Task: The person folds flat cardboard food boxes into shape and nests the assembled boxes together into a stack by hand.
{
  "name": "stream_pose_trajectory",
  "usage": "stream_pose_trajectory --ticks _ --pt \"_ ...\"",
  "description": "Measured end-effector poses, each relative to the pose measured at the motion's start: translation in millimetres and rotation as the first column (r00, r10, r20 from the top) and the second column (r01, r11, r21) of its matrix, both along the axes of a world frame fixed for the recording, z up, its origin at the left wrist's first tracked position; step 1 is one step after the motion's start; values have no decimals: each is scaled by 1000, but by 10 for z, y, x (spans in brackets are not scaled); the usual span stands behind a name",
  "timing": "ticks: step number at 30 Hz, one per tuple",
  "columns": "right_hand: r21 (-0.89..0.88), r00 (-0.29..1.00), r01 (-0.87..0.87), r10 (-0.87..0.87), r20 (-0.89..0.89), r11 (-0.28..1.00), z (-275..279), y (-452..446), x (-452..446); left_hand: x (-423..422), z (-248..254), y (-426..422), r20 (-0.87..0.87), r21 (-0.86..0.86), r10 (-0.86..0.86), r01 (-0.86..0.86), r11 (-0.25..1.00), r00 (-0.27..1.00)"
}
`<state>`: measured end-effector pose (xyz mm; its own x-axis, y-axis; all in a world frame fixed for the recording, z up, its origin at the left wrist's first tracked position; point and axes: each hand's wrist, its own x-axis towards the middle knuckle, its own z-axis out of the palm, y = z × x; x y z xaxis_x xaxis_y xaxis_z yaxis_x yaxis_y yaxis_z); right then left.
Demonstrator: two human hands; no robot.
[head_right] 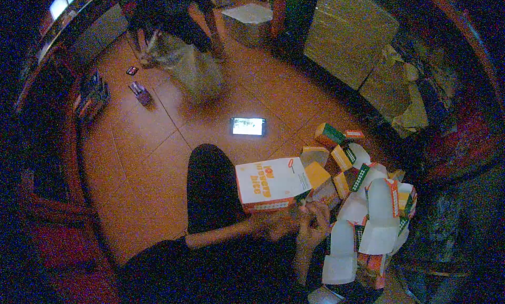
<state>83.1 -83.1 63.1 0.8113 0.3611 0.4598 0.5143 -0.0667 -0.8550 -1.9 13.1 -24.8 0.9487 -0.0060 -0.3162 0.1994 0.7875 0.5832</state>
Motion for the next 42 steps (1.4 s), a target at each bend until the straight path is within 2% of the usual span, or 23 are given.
stream_pose_trajectory --ticks 2,11,13,14,16,18,20,21,22,23,24,25,26,27,28,31,35,39,42 --pt "26 999 -35 35 4 999 5 12 -8 3 -20 14 4 3 5 -5 1000 1000" --pt "1 999 12 -12 -45 1000 54 17 -42 17 -45 -48 22 -11 4 -4 1000 1000" --pt "-152 997 -23 34 69 988 123 20 -51 31 -63 -65 30 -5 10 -10 1000 1000" --pt "-154 997 -21 32 69 988 130 28 -46 25 -79 -75 33 -2 10 -10 1000 999" --pt "-374 942 70 62 330 925 139 42 -45 15 -108 -96 39 16 20 -21 1000 999" --pt "-379 936 49 90 341 924 6 123 -80 0 -126 -99 38 70 42 -44 997 998" --pt "-383 928 24 122 353 924 -109 178 -79 30 -205 -117 83 211 104 -119 970 991" --pt "-285 988 -58 96 123 957 -157 171 -80 69 -435 -167 217 457 195 -276 845 956" --pt "-168 989 -113 94 -117 979 -203 160 -77 168 -663 -176 409 684 267 -486 544 873" --pt "-40 930 -137 115 -348 990 -246 146 -74 285 -989 -187 620 737 267 -665 124 738" --pt "11 898 -128 120 -423 992 -260 115 -43 170 -355 -206 363 908 338 -412 81 868" --pt "54 876 -113 125 -466 992 -230 90 5 54 340 -214 66 995 367 -91 51 928" --pt "87 857 -91 122 -501 992 -203 30 36 60 564 -106 65 995 364 -90 53 929" --pt "110 845 -66 114 -523 992 -154 -9 82 102 718 18 233 972 102 -229 -49 967" --pt "136 829 -43 112 -548 990 -99 -37 121 114 777 88 360 917 -177 -382 -110 916" --pt "197 786 2 120 -606 980 -2 -103 147 82 679 199 374 915 -189 -394 -80 908" --pt "251 774 30 137 -619 968 0 -9 73 114 549 254 383 923 -81 -376 84 920" --pt "262 798 49 120 -590 964 59 47 -21 167 366 232 284 859 132 -313 405 950" --pt "211 857 39 76 -510 977 122 33 -65 163 209 199 149 639 232 -273 719 961"
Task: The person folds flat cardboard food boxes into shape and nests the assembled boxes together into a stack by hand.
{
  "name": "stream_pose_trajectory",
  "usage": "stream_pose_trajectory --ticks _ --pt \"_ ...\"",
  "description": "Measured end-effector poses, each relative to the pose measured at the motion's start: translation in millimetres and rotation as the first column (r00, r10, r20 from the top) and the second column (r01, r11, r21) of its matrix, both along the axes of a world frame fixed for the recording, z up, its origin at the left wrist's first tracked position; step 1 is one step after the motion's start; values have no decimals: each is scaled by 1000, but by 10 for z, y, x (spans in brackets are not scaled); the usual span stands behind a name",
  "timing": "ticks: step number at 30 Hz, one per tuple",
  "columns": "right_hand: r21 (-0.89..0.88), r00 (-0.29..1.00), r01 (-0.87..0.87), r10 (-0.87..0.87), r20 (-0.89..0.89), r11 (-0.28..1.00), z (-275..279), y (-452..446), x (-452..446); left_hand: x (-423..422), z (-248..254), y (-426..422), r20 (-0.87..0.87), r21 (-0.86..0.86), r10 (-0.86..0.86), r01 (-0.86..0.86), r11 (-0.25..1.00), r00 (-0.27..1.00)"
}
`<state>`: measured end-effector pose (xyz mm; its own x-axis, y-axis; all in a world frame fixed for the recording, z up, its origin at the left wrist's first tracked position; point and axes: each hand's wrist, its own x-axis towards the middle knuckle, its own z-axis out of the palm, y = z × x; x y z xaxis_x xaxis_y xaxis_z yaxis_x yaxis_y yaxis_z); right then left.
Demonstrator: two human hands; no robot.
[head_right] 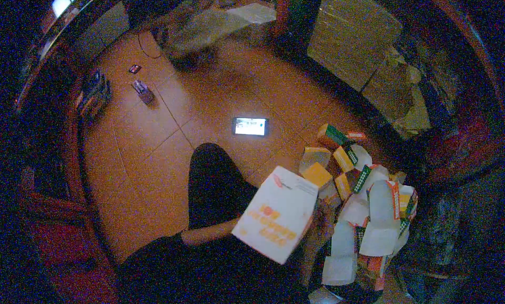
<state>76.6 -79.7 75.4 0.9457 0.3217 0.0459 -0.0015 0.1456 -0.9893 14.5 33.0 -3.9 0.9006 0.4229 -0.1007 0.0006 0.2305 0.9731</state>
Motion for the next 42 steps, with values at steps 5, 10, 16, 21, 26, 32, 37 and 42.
stream_pose_trajectory --ticks 5,10,16,21,26,32,37,42 --pt "-451 857 87 164 488 889 44 -54 36 -65 -100 -119 22 -500 -120 114 858 993" --pt "-441 758 80 233 609 894 -83 -19 48 -40 -127 -240 85 -683 -151 168 711 985" --pt "-435 733 239 132 668 868 -278 -24 10 35 -111 -355 138 -791 -125 185 583 983" --pt "-371 730 291 46 682 882 -332 -24 27 58 -85 -420 181 -827 -96 204 523 979" --pt "-306 742 181 74 666 935 -310 -32 57 38 -169 -437 199 -843 -63 204 498 978" --pt "-341 710 79 187 679 937 -270 -87 88 -20 107 -295 91 -936 -164 140 322 982" --pt "-283 795 195 18 606 939 -425 -81 49 3 25 -352 96 -863 -55 110 493 994" --pt "-323 900 131 24 435 937 -341 -82 0 -2 251 -358 83 -836 76 28 548 994"
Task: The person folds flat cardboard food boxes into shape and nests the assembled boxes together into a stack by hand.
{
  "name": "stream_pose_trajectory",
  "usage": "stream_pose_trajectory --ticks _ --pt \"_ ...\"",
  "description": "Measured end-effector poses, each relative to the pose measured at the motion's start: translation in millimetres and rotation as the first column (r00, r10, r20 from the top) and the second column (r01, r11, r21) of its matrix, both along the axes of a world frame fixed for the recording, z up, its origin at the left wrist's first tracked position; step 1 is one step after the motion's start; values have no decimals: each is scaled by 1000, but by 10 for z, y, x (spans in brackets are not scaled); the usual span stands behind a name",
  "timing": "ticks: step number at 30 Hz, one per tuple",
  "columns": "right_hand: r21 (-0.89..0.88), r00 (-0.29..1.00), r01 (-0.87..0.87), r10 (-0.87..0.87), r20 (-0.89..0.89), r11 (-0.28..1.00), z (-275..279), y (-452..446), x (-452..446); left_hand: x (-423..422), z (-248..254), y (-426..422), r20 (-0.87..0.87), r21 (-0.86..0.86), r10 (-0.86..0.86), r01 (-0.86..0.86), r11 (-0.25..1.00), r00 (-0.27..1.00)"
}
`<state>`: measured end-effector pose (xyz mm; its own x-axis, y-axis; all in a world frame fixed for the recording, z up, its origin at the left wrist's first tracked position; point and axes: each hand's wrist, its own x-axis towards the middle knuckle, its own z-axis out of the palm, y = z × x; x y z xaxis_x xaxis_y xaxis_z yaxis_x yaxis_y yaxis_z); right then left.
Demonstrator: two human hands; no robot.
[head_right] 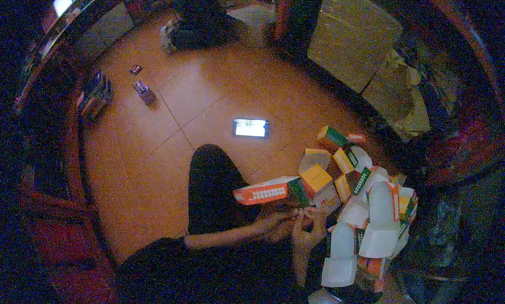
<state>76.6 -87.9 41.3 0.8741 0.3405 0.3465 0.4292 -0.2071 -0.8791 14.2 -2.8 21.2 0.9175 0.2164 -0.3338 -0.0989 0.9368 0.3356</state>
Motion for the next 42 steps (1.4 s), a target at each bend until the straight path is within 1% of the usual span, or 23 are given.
stream_pose_trajectory --ticks 2,5,8,15,16,18,20,21,22,23,24,26,27,29,30,32,34,36,38,39,40,41,42 --pt "-156 950 -177 210 231 972 110 -6 71 -43 137 56 -139 -96 -2 -12 995 990" --pt "-305 896 -272 355 266 913 84 -42 131 -9 -34 100 -165 26 69 -66 998 984" --pt "-398 903 -158 296 313 904 86 -12 88 39 -50 106 -95 48 83 -79 996 992" --pt "-229 930 -308 343 130 923 -7 -143 79 -72 272 238 -178 -38 28 -35 999 984" --pt "-158 949 -288 303 85 945 -7 -169 117 -68 342 255 -198 146 39 -10 989 979" --pt "-86 963 -262 266 38 961 -2 -229 221 -83 229 295 -215 324 53 20 946 975" --pt "41 985 -173 174 -14 984 22 -287 362 -90 -94 379 -43 612 -93 100 784 995" --pt "154 968 -161 187 -168 975 63 -300 405 -123 -148 416 -41 612 -95 101 784 995" --pt "153 969 -159 184 -166 975 97 -312 432 -183 -82 501 -61 702 -220 199 684 974" --pt "285 908 -106 210 -362 953 125 -327 453 -231 -45 551 -95 779 -337 281 561 937" --pt "400 805 -27 257 -535 916 140 -328 469 -249 -167 578 -94 779 -337 280 561 937" --pt "361 769 23 214 -602 932 124 -289 482 -272 -395 647 -121 970 -417 196 142 901" --pt "318 727 70 171 -666 945 98 -265 483 -297 -398 710 -122 970 -416 197 142 901" --pt "342 723 70 189 -665 937 -40 -214 501 -320 -335 875 -308 916 -436 140 -376 845" --pt "364 720 72 204 -663 929 -92 -188 506 -344 -299 847 -310 915 -433 141 -379 846" --pt "383 735 73 209 -645 921 -139 -76 411 -410 -284 716 29 950 -240 49 309 970" --pt "398 751 77 209 -626 914 -205 16 304 -329 -395 597 87 946 -156 -32 323 984" --pt "177 878 -104 174 -446 979 -266 87 213 -250 -341 520 147 935 -68 -116 336 987" --pt "169 834 -180 242 -495 969 -175 146 148 -213 -266 443 19 991 230 -49 127 973" --pt "143 860 -240 279 -427 960 -108 177 104 -195 -256 454 21 991 228 -52 127 973" --pt "113 878 -296 317 -359 948 -80 187 87 -177 -247 470 -73 973 247 14 232 966" --pt "-112 948 -278 254 -190 954 -138 177 136 -170 -244 475 -170 938 255 77 337 952" --pt "-114 949 -277 253 -190 954 -167 150 134 -158 -249 462 -170 938 254 77 338 952"
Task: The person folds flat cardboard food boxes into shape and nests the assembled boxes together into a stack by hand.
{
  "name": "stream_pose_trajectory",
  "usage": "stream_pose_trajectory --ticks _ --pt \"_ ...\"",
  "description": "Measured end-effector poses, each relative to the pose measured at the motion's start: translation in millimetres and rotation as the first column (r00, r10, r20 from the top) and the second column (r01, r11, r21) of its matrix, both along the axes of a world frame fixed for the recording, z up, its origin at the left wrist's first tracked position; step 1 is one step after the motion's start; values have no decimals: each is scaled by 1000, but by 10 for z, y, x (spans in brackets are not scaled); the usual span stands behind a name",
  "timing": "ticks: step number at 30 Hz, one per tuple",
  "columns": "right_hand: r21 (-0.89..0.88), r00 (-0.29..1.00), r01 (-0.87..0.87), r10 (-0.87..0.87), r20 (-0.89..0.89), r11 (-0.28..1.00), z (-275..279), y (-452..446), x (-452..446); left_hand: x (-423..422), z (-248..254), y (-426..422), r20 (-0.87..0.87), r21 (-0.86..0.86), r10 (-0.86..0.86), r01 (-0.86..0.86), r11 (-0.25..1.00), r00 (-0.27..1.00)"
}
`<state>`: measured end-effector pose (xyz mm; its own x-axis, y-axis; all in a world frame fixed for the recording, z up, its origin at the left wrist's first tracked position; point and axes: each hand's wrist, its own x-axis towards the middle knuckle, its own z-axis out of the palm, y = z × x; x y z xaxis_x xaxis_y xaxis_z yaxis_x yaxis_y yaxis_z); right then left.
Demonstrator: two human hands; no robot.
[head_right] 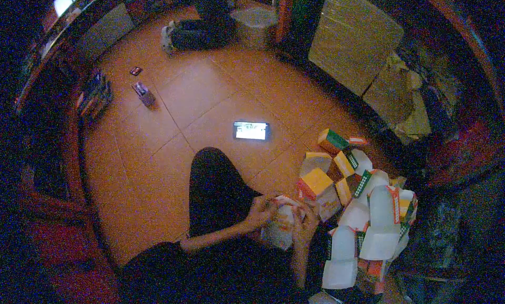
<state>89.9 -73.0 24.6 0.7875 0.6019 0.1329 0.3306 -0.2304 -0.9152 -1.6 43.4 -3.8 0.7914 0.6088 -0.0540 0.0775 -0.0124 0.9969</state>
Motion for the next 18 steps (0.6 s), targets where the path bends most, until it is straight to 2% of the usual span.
stream_pose_trajectory --ticks 2,3,5,9,11,12,14,15,17,18 --pt "89 980 57 -39 -193 994 7 3 -37 12 20 -10 132 215 70 -97 972 989" --pt "89 980 53 -35 -194 995 12 28 -47 -3 44 -2 131 215 74 -101 971 989" --pt "-21 996 69 -68 60 997 36 82 -46 -20 108 23 18 -68 44 -43 997 999" --pt "70 989 76 -84 119 995 119 148 -158 -64 155 168 -62 -26 114 -116 993 991" --pt "30 999 -29 30 -22 999 325 112 -240 -22 259 322 -45 -19 267 -268 963 963" --pt "18 995 -66 67 -70 998 366 100 -258 8 327 356 -44 -20 270 -272 962 962" --pt "-21 983 -18 14 -182 1000 314 24 -268 76 451 360 -17 -349 222 -214 912 975" --pt "-35 976 -1 -6 -218 999 288 -12 -265 128 426 330 -15 -347 220 -211 914 975" --pt "-96 920 180 -202 -335 979 223 -106 -185 242 322 222 282 -226 217 -156 962 934" --pt "-92 921 182 -202 -332 979 33 -164 -116 269 290 178 286 -222 215 -153 963 934"
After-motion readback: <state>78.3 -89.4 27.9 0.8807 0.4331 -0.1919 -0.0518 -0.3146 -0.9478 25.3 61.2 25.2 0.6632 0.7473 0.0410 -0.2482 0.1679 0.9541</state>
